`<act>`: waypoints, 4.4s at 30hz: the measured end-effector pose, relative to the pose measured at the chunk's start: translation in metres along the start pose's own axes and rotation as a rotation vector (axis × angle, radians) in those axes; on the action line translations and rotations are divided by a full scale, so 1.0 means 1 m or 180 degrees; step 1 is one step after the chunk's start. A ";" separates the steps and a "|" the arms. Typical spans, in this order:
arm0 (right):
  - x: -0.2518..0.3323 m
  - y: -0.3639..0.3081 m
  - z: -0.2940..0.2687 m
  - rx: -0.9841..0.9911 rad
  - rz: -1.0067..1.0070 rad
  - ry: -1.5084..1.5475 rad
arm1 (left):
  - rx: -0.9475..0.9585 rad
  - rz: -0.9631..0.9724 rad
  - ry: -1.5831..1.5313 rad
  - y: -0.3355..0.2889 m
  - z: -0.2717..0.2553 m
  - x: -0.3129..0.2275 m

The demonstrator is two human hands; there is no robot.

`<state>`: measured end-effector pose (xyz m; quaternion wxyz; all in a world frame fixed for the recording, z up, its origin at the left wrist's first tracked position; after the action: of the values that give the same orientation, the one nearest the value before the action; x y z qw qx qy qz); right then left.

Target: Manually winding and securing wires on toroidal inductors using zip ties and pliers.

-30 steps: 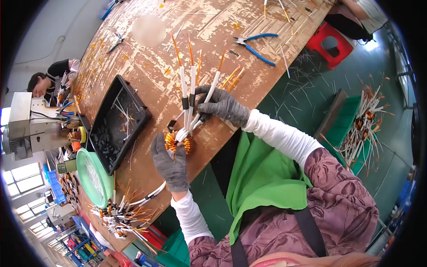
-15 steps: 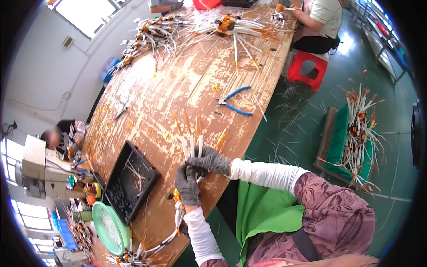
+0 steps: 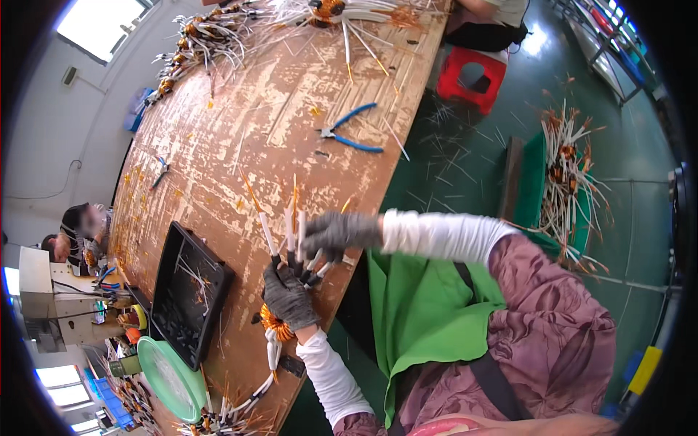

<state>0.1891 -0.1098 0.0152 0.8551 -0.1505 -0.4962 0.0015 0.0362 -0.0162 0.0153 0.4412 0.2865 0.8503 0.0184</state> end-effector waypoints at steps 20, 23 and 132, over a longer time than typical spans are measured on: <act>0.067 -0.016 -0.173 -0.1741 -0.0867 -0.5548 | -0.0245 0.0133 -0.0464 -0.015 -0.060 0.010; 0.059 0.014 -0.194 -0.1592 -0.1848 -0.5712 | -0.0247 0.0190 0.0023 -0.017 -0.088 0.006; -0.044 -0.001 0.040 -0.0129 -0.0288 -0.0625 | 0.0388 0.0136 -0.1353 -0.005 -0.021 0.023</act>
<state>0.1324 -0.1066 -0.0031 0.7983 -0.1444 -0.5838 -0.0323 0.0075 -0.0039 0.0102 0.5919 0.3279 0.7315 -0.0844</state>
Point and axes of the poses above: each hand's wrist, its own y-axis towards the middle knuckle, its own z-axis out of the palm, x = y × z, the point moved 3 cm from there along y, towards the middle knuckle, and after that the axes turned 4 degrees about -x, right-handed, at the moved point
